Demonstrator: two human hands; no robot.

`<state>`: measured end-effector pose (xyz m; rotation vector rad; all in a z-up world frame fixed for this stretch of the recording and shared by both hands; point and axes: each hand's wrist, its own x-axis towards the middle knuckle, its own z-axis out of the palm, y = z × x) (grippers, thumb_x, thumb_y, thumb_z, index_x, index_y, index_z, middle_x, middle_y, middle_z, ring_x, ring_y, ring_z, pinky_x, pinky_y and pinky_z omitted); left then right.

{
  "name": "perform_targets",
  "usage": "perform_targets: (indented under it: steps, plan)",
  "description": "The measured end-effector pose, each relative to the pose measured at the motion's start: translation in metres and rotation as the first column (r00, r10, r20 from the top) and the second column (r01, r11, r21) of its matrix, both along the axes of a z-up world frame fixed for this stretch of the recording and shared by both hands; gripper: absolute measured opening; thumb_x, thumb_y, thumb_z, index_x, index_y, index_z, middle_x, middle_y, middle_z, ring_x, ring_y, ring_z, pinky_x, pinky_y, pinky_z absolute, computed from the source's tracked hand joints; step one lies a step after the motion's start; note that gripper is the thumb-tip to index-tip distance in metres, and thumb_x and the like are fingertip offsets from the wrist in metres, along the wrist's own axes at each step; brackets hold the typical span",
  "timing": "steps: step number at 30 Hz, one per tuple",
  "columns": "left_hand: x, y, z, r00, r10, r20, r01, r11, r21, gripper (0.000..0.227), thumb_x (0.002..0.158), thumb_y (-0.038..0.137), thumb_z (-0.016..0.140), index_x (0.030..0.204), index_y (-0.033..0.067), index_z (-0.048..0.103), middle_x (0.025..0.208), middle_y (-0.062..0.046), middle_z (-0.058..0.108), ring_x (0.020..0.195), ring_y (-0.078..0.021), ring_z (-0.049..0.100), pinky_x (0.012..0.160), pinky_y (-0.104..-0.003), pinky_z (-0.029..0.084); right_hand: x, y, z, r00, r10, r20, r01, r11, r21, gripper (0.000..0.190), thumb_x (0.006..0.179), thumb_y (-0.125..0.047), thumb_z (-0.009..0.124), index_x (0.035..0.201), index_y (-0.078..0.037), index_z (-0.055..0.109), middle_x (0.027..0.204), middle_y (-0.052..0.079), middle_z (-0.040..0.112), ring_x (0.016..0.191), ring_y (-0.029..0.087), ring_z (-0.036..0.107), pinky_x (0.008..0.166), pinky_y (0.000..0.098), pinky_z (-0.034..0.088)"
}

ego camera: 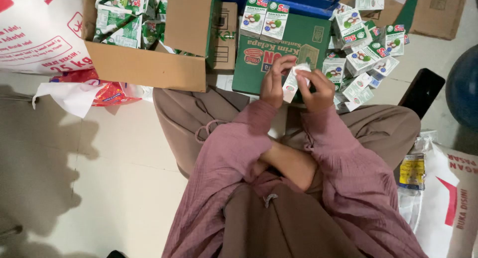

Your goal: Sorting and inspecting small sachets of food products while sitting on the floor

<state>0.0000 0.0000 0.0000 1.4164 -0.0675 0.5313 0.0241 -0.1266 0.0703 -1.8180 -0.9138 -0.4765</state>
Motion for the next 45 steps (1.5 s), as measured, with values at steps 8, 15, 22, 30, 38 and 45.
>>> perform_targets:
  steps: [8,15,22,30,38,45]
  plan:
    - [0.002,-0.001,-0.004,1.0,-0.006,0.004,0.006,1.0,0.02,0.063,0.105,0.045,0.009,0.13,0.007,0.053,0.105,-0.009,0.072,0.102,-0.0218,0.066,0.095,-0.032,0.05,-0.026,0.0,0.007,0.992,0.059,-0.111,-0.071,0.992,-0.105,0.008,0.093,-0.013,0.072,0.094,-0.007,0.076,0.064,0.01,0.059,0.056,0.034,0.057,0.058,0.0382,0.047]
    - [0.002,-0.001,-0.003,0.999,0.044,0.024,-0.045,0.998,0.046,0.062,0.106,0.043,0.011,0.129,0.0053,0.055,0.115,-0.01,0.068,0.103,-0.0263,0.065,0.096,-0.036,0.049,-0.003,-0.003,-0.01,0.998,-0.05,-0.03,0.048,0.997,-0.059,0.012,0.092,-0.006,0.074,0.102,-0.009,0.079,0.073,0.006,0.066,0.059,0.028,0.061,0.06,0.0343,0.05]
    - [0.003,0.0,-0.003,1.0,0.006,0.026,-0.007,0.999,0.049,0.062,0.106,0.042,0.009,0.129,0.0067,0.054,0.101,-0.008,0.073,0.097,-0.0218,0.066,0.094,-0.032,0.049,-0.025,-0.002,-0.004,0.986,-0.006,-0.164,-0.015,0.992,-0.125,0.007,0.091,-0.011,0.073,0.097,-0.011,0.077,0.07,0.007,0.065,0.059,0.03,0.061,0.058,0.0356,0.048]
    - [0.003,-0.001,-0.003,0.999,0.025,0.036,-0.027,0.998,0.049,0.063,0.106,0.041,0.01,0.125,0.0017,0.056,0.115,-0.014,0.068,0.107,-0.0303,0.065,0.098,-0.039,0.048,-0.008,0.0,-0.008,0.994,-0.077,-0.079,0.076,0.997,-0.015,0.008,0.093,-0.004,0.072,0.1,-0.004,0.076,0.074,0.011,0.068,0.061,0.033,0.063,0.061,0.0371,0.05]
    - [-0.003,0.0,0.011,0.999,-0.031,-0.026,0.031,0.999,0.011,0.065,0.104,0.052,0.013,0.128,0.0073,0.053,0.112,-0.009,0.07,0.107,-0.0227,0.065,0.1,-0.035,0.046,-0.02,0.009,0.013,0.995,-0.005,-0.099,-0.002,0.998,-0.069,0.009,0.092,0.002,0.068,0.096,-0.003,0.074,0.076,0.014,0.069,0.066,0.037,0.066,0.061,0.0395,0.051]
    - [-0.021,0.003,-0.001,0.983,0.185,-0.011,-0.15,0.828,0.54,0.11,0.053,0.081,0.076,0.136,0.0154,0.048,0.126,-0.005,0.057,0.115,-0.0252,0.056,0.107,-0.041,0.038,0.017,-0.009,-0.03,0.994,-0.078,-0.079,0.082,0.996,0.047,0.009,0.092,-0.003,0.073,0.099,-0.004,0.077,0.083,0.009,0.072,0.071,0.03,0.068,0.067,0.0358,0.052]
